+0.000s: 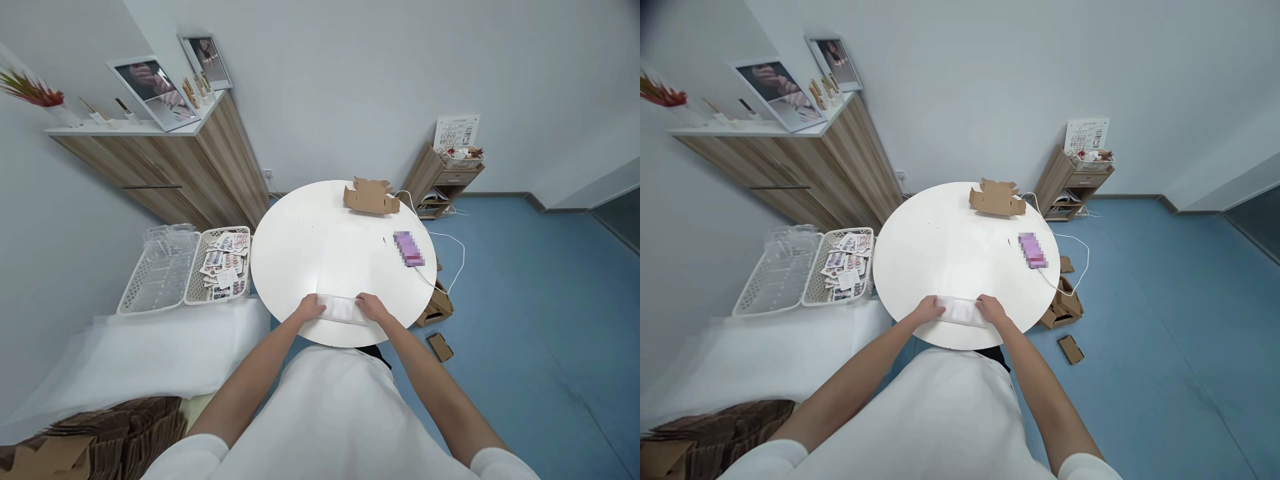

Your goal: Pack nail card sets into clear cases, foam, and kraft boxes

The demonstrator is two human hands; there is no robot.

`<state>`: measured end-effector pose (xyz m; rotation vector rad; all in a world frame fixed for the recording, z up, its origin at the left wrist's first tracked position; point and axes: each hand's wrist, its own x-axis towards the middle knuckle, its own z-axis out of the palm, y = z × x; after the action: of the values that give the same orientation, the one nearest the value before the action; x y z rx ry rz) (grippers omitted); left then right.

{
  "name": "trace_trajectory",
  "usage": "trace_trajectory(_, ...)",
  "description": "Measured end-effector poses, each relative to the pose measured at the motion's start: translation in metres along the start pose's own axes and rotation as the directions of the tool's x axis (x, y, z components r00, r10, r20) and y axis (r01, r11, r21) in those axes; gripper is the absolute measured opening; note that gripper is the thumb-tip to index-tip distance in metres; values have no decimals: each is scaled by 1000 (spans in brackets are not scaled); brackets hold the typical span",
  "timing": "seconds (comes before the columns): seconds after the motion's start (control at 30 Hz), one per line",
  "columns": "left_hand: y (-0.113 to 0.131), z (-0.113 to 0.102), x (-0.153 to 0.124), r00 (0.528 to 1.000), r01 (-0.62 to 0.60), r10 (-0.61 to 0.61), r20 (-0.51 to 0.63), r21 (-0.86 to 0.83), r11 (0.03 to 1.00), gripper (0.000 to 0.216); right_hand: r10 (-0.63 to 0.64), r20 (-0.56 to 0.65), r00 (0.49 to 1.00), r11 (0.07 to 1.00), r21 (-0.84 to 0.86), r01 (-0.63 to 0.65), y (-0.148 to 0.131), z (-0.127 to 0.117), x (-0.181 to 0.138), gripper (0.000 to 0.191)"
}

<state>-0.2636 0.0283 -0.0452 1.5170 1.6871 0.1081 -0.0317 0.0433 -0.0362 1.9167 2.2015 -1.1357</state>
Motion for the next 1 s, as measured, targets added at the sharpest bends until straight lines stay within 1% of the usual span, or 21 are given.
trace_trajectory(0.07, -5, 1, -4, 998, 33, -33, -51, 8, 999, 26, 56, -64, 996, 998, -18, -57, 8, 2, -6, 27)
trace_trajectory(0.13, -9, 1, -10, 984, 15, -6, -181, 47, 999, 31, 82, -203, 976, 993, -64, -97, 13, 5, -14, 34)
trace_trajectory(0.17, -10, 2, -13, 965, -24, 47, -256, 92, 995, 34, 63, -290, 955, 991, -96, -94, 13, 7, -18, 36)
trace_trajectory(0.2, -9, 3, -16, 941, -87, 133, -311, 157, 984, 37, 12, -363, 932, 989, -135, -65, 12, 10, -22, 37)
trace_trajectory(0.23, -7, 4, -18, 913, -171, 243, -327, 233, 957, 39, -66, -405, 912, 984, -180, -8, 10, 13, -25, 36)
trace_trajectory(0.27, -3, 5, -20, 886, -269, 358, -294, 304, 914, 42, -159, -403, 901, 972, -224, 72, 6, 17, -27, 34)
trace_trajectory(0.3, 1, 7, -21, 857, -366, 461, -231, 357, 860, 44, -250, -358, 900, 952, -258, 162, 2, 21, -28, 33)
trace_trajectory(0.33, 5, 9, -22, 829, -448, 537, -156, 389, 805, 47, -327, -294, 898, 927, -283, 245, -3, 25, -29, 34)
trace_trajectory(0.37, 10, 11, -21, 806, -507, 585, -88, 406, 760, 51, -381, -229, 896, 903, -298, 308, -7, 28, -28, 37)
trace_trajectory(0.4, 14, 14, -20, 793, -542, 608, -36, 413, 732, 54, -407, -180, 895, 888, -306, 342, -10, 32, -27, 41)
trace_trajectory(0.43, 18, 16, -19, 790, -558, 613, 3, 416, 718, 56, -409, -152, 900, 884, -310, 350, -13, 34, -25, 45)
trace_trajectory(0.5, 21, 20, -16, 799, -561, 600, 43, 414, 717, 57, -387, -130, 913, 891, -308, 334, -15, 37, -21, 47)
trace_trajectory(0.6, 19, 21, -16, 815, -553, 576, 72, 394, 734, 53, -372, -87, 924, 900, -275, 337, -14, 33, -21, 43)
trace_trajectory(0.7, 15, 17, -20, 835, -547, 535, 130, 318, 775, 45, -373, 2, 928, 915, -165, 368, -13, 23, -29, 35)
trace_trajectory(0.77, 15, 14, -21, 841, -541, 520, 147, 249, 803, 39, -370, 24, 929, 924, -93, 370, -13, 16, -32, 30)
trace_trajectory(0.87, 17, 9, -17, 862, -506, 493, 113, 177, 844, 34, -330, 2, 944, 944, -23, 330, -17, 5, -27, 31)
trace_trajectory(0.93, 18, 4, -12, 898, -440, 432, 89, 129, 889, 38, -268, 7, 964, 963, 25, 267, -20, 0, -18, 34)
trace_trajectory(1.0, 17, -1, -4, 938, -348, 345, 42, 76, 935, 40, -186, 21, 982, 981, 64, 184, -21, -5, -6, 35)
